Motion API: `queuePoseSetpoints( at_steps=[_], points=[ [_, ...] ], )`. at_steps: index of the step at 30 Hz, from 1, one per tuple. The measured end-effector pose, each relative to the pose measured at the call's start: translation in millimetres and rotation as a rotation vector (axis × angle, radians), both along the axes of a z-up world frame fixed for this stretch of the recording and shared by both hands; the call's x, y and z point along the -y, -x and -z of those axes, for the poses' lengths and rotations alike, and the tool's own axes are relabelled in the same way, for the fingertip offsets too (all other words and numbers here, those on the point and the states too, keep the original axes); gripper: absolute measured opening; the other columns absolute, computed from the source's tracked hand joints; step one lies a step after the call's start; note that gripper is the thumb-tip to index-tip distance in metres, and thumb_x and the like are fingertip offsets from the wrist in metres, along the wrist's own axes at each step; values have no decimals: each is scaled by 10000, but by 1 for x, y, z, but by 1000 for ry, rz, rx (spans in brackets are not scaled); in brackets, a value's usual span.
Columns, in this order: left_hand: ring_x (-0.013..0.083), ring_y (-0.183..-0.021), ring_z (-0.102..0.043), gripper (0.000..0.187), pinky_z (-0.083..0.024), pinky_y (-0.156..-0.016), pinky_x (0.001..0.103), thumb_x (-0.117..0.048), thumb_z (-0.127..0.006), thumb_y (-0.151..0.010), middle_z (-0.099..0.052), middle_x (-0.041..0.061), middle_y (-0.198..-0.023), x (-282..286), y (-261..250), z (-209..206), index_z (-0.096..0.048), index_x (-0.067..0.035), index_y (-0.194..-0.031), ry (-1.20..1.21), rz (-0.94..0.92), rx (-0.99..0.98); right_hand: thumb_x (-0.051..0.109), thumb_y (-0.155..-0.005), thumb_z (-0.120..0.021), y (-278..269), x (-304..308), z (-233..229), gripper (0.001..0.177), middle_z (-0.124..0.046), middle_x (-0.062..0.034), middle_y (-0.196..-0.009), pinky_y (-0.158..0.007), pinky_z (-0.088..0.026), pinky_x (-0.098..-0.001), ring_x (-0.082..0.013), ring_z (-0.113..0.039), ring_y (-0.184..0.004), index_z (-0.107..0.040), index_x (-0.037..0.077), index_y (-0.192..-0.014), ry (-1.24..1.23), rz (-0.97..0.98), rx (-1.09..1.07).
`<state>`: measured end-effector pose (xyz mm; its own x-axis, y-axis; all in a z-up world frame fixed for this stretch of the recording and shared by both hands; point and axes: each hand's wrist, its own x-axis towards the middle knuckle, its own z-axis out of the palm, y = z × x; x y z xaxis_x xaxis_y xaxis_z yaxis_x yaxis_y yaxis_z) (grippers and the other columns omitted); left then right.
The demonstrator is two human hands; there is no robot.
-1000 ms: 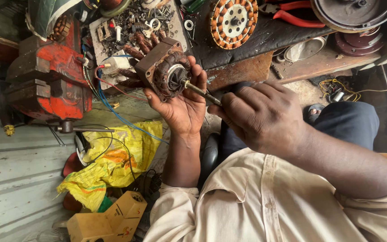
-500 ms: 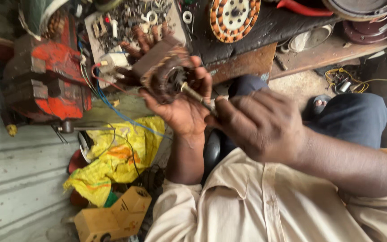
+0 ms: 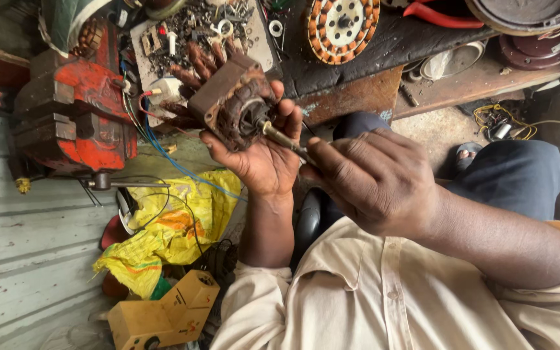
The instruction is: The person works on an electric motor rotor and stator assembly at a cluttered workbench. They use a screwdriver to adjust a bearing, wipe the rotor with a cloth, and use pliers to trim copper windings. The person then uses a screwdriver to scrape the rotor surface and handles a metal housing part.
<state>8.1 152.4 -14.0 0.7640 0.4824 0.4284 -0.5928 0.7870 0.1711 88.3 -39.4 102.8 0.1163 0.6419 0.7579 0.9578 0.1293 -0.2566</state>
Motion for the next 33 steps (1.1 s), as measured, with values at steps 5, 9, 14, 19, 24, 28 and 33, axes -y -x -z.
queuePoseSetpoints(
  at_steps=[5, 9, 14, 19, 24, 28, 33],
  points=[
    [348, -1206, -674, 1079, -509, -1140, 478, -669, -750, -896, -566, 274, -1431, 0, 0, -2, -322, 7, -1620, -77, -113, -127, 170, -953, -806, 4, 5, -4, 300, -670, -92, -853, -580, -501, -384, -246, -647, -672, -675, -29, -1134, 77, 108, -75],
    [345, -1191, -669, 1069, -507, -1142, 471, -670, -755, -886, -570, 249, -1426, -1, 3, 3, -358, 32, -1588, -116, -169, -192, 283, -974, -710, 4, 2, -7, 230, -652, -95, -758, -585, -509, -403, -285, -654, -662, -699, 57, -1014, 395, 181, -237],
    [367, -1177, -664, 1039, -508, -1112, 488, -697, -751, -875, -574, 260, -1402, -3, 2, 12, -397, 19, -1539, -97, -151, -228, 433, -1024, -495, -4, -2, -6, 443, -662, -4, -677, -560, -555, -307, -117, -669, -626, -677, 29, -999, 605, -257, -1135],
    [356, -1196, -657, 1054, -501, -1140, 480, -680, -762, -870, -572, 252, -1423, 0, 6, 14, -392, 33, -1553, -113, -83, -247, 430, -1061, -432, 2, -9, 1, 486, -565, -20, -641, -538, -470, -309, -112, -531, -589, -645, 7, -955, 551, -264, -1239],
    [360, -1194, -657, 1056, -502, -1129, 493, -671, -771, -868, -565, 255, -1434, 3, 4, 13, -384, 25, -1563, -138, -94, -244, 424, -1057, -427, -2, -6, 4, 472, -569, -15, -642, -534, -473, -301, -106, -540, -588, -647, 16, -965, 550, -266, -1253],
    [359, -1197, -659, 1033, -504, -1136, 489, -663, -764, -890, -568, 263, -1432, 2, 4, 11, -380, 21, -1563, -115, -59, -224, 430, -1055, -433, -2, -6, 5, 473, -571, -14, -650, -535, -478, -295, -106, -539, -591, -649, 20, -963, 554, -269, -1252],
    [373, -1218, -646, 1044, -493, -1139, 508, -644, -765, -891, -554, 272, -1441, 4, 4, 16, -360, 42, -1566, -138, -44, -234, 437, -1054, -432, -3, -11, 11, 462, -588, -5, -662, -546, -488, -292, -99, -565, -601, -640, 33, -970, 544, -285, -1211]
  ],
)
